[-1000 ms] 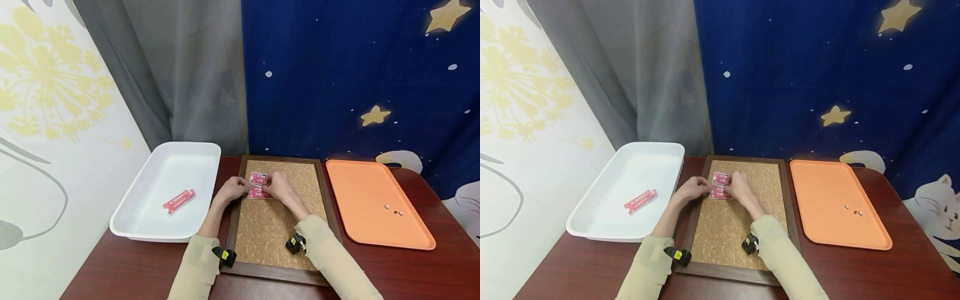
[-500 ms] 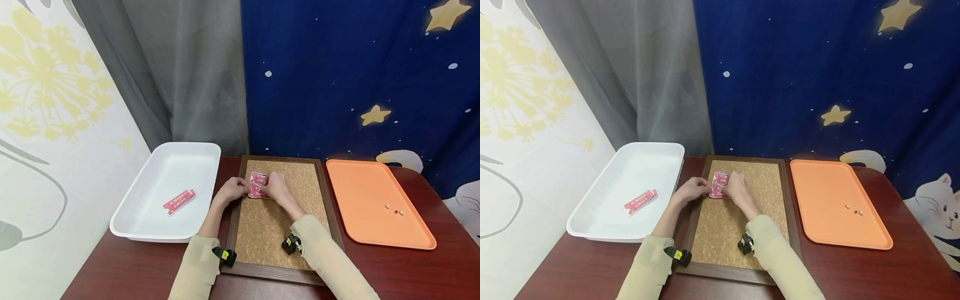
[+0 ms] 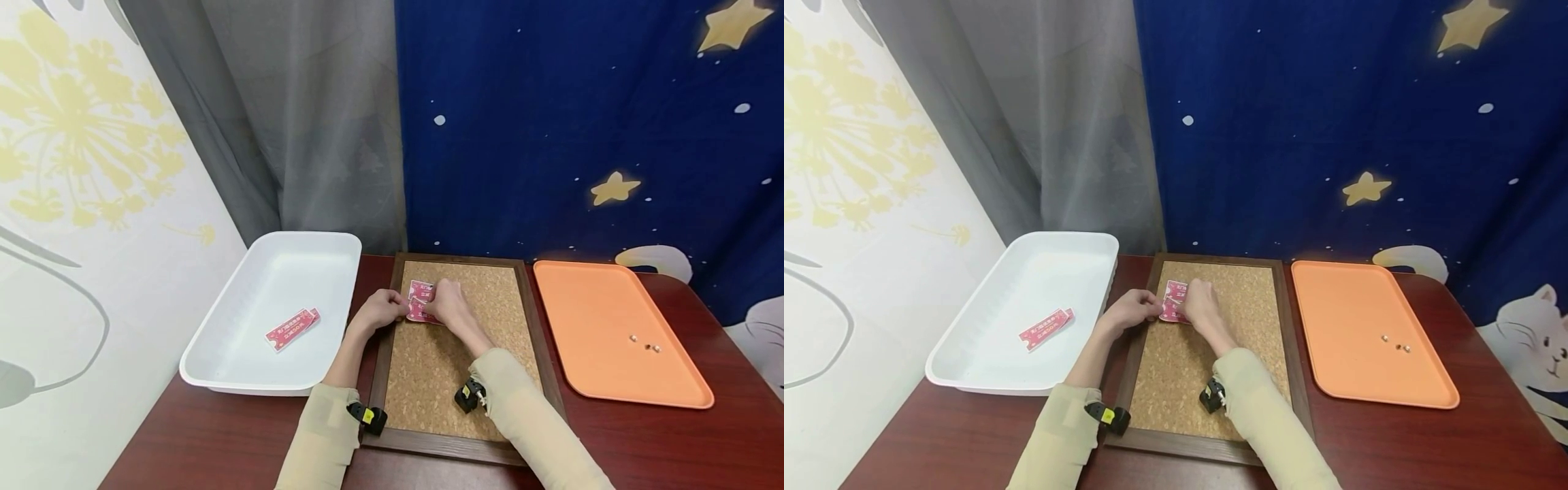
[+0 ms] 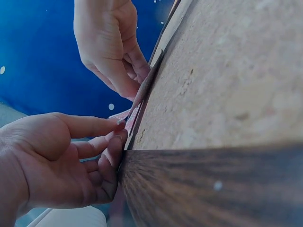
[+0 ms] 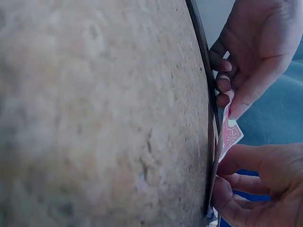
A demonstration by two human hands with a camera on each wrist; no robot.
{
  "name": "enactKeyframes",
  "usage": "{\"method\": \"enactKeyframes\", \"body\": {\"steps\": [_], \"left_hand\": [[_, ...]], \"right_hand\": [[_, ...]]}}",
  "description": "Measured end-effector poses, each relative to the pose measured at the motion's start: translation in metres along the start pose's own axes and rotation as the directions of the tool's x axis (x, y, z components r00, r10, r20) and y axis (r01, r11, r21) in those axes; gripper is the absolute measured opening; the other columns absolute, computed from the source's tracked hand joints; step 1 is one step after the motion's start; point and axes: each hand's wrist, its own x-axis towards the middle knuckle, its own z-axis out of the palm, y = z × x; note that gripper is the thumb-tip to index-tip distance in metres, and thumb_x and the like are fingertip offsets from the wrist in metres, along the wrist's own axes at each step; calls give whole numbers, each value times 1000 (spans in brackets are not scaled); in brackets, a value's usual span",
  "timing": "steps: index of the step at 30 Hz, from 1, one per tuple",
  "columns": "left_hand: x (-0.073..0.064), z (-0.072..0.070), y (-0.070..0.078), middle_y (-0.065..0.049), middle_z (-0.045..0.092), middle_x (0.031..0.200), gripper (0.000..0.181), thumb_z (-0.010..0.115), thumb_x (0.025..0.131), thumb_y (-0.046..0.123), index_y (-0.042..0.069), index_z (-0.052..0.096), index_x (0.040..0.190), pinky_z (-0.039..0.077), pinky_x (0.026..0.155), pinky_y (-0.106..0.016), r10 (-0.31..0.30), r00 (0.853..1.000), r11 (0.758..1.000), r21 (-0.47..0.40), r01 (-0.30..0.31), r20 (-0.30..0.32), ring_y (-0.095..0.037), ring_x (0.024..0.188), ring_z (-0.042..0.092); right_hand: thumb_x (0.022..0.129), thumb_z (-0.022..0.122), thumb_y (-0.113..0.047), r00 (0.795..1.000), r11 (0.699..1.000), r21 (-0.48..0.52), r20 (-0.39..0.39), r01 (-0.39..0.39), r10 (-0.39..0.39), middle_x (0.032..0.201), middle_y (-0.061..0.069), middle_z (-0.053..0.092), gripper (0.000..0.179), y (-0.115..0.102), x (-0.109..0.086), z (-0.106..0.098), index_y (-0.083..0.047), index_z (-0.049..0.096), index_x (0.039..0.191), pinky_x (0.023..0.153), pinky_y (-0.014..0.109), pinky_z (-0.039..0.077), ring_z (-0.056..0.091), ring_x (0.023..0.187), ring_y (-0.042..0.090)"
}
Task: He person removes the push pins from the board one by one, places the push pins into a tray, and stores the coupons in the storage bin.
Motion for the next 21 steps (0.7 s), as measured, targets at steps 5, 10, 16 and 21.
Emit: {"method": "enactKeyframes", "body": {"steps": [5,10,16,21], "left_hand": [[2,1,-3,-6,63,84,6,67,93,8,2,67,91,43,68,-26,-8,1000,1000,4,8,-2,-16,75,57],[2,0,-3,-6,63,84,7,68,93,9,3,67,91,43,68,-27,-16,1000,1000,6,16,1,-17,77,57],[3,0,-3,-7,63,82,9,70,92,11,3,67,90,42,67,-26,-21,1000,1000,12,21,6,-17,75,57],[3,0,-3,-7,64,84,8,70,92,10,2,67,91,43,67,-26,-18,1000,1000,11,18,6,-17,75,58]], "right_hand": [[74,79,-1,1000,1000,7,14,-17,17,63,3,56,23,0,2,1,-6,60,62,48,24,37,48,56,13],[75,80,-3,999,999,5,32,-33,33,68,5,59,21,1,3,0,-5,61,66,51,25,39,51,60,15],[74,81,-6,999,1000,-12,29,-18,19,68,5,59,19,3,4,-1,-4,63,70,52,25,39,51,61,16],[73,83,-7,1000,1000,-17,25,-17,17,67,5,59,21,3,5,-1,-4,62,70,52,25,40,52,61,16]]}}
